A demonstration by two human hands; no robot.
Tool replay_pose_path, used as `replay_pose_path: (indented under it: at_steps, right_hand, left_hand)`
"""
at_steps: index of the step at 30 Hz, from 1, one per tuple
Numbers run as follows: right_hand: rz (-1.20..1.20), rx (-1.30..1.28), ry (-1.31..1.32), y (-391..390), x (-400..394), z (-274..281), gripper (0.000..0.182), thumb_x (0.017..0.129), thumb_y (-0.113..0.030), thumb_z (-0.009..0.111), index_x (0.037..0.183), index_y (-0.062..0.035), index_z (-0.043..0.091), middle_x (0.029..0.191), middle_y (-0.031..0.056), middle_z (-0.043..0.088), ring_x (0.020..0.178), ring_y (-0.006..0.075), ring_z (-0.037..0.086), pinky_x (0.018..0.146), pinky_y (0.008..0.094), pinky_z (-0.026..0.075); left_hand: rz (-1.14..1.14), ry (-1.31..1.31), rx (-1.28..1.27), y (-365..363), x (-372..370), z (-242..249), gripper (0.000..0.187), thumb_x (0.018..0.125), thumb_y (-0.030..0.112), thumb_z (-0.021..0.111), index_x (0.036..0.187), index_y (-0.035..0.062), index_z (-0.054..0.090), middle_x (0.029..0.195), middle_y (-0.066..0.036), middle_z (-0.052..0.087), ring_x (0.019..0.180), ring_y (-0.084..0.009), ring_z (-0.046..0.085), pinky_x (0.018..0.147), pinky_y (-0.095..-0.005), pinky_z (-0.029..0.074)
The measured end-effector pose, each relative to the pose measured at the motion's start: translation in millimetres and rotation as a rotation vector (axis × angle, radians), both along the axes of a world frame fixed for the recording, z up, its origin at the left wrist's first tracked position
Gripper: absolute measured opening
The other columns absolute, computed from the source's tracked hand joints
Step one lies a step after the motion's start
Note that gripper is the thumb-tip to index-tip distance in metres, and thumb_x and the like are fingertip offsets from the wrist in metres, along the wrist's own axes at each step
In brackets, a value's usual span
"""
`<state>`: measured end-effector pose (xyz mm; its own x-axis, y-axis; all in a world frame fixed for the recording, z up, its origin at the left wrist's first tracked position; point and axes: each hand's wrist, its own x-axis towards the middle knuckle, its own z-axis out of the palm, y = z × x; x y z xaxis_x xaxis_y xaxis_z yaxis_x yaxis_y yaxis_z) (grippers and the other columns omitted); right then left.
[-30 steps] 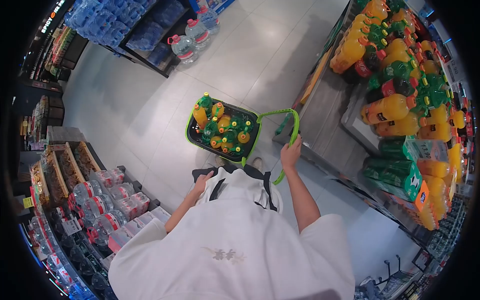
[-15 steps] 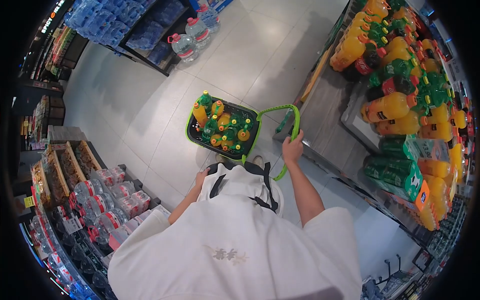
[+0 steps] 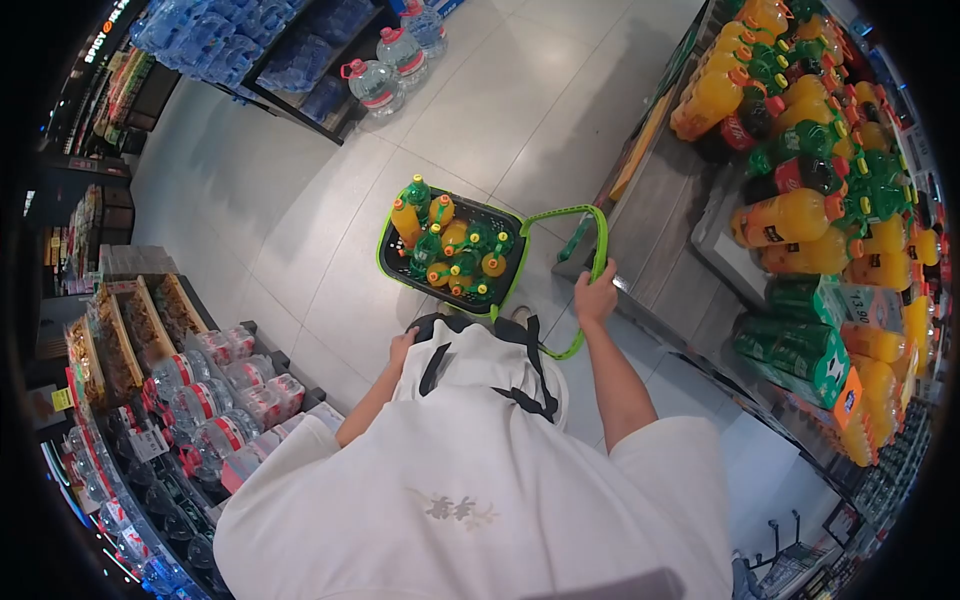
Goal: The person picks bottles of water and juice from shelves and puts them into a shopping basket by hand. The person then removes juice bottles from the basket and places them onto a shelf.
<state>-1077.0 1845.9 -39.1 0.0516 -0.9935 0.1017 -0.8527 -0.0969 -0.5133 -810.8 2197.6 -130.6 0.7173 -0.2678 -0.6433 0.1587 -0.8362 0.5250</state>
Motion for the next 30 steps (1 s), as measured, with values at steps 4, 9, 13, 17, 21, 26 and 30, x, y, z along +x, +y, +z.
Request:
replay_pose_path:
  at_steps: [4,9,13,17,21,26,30]
  right_hand:
    - [0.0,0.012,0.028,2,1,6,0.052,0.082,-0.023,0.059,0.129,-0.0074,0.043,0.076,0.0269,0.064,0.072,0.0457,0.064,0.066,0.0529,0.05]
    - [-0.028,0.042,0.163,1,2,11,0.052,0.083,-0.024,0.058,0.13,-0.0068,0.04,0.078,0.0271,0.064,0.073,0.0453,0.064,0.067,0.0525,0.051]
    - [-0.049,0.084,0.294,5,4,15,0.052,0.085,-0.026,0.055,0.13,-0.0069,0.038,0.08,0.0264,0.066,0.074,0.0448,0.065,0.068,0.0531,0.052]
    - [-0.114,0.117,0.472,11,16,23,0.06,0.086,-0.027,0.056,0.135,-0.0021,0.033,0.099,0.0264,0.063,0.09,0.0419,0.063,0.078,0.0509,0.051]
    - [-0.202,-0.299,0.854,81,78,44,0.067,0.08,-0.024,0.061,0.137,-0.0002,0.034,0.131,0.024,0.047,0.12,0.0385,0.046,0.097,0.0513,0.039]
    - [0.196,-0.146,0.683,166,203,-14,0.068,0.073,-0.022,0.067,0.132,0.0004,0.04,0.137,0.0212,0.038,0.127,0.0376,0.037,0.103,0.0527,0.03]
    - [0.45,0.935,0.395,203,301,-104,0.05,0.071,-0.029,0.068,0.112,-0.0015,0.062,0.113,0.0194,0.063,0.106,0.0335,0.06,0.083,0.0406,0.051]
  left_hand:
    - [0.0,-0.011,0.015,6,14,12,0.053,0.081,0.049,0.06,0.083,-0.0027,0.071,0.08,-0.024,0.068,0.082,-0.0335,0.067,0.077,-0.0403,0.049]
    - [0.025,-0.029,-0.011,32,34,14,0.052,0.081,0.047,0.061,0.084,-0.0042,0.071,0.08,-0.023,0.069,0.08,-0.0331,0.067,0.077,-0.0402,0.049]
    - [0.066,0.081,0.006,87,66,-18,0.051,0.083,0.046,0.059,0.088,-0.003,0.071,0.085,-0.024,0.069,0.084,-0.0324,0.067,0.08,-0.0406,0.048]
    - [-0.232,-0.054,-0.018,162,115,-46,0.053,0.089,0.047,0.055,0.104,-0.0026,0.068,0.102,-0.026,0.067,0.096,-0.0306,0.065,0.086,-0.0381,0.046]
    - [0.273,0.377,-0.361,258,197,-42,0.057,0.094,0.048,0.052,0.117,-0.003,0.064,0.109,-0.018,0.068,0.101,-0.0259,0.063,0.089,-0.0348,0.047]
    - [0.372,0.454,-0.203,301,256,97,0.047,0.094,0.039,0.054,0.116,-0.0013,0.064,0.108,-0.014,0.068,0.095,-0.0195,0.065,0.085,-0.0307,0.049]
    - [0.302,0.42,-0.125,362,264,66,0.047,0.093,0.037,0.054,0.117,-0.0019,0.064,0.109,-0.014,0.068,0.097,-0.0204,0.065,0.087,-0.0311,0.049]
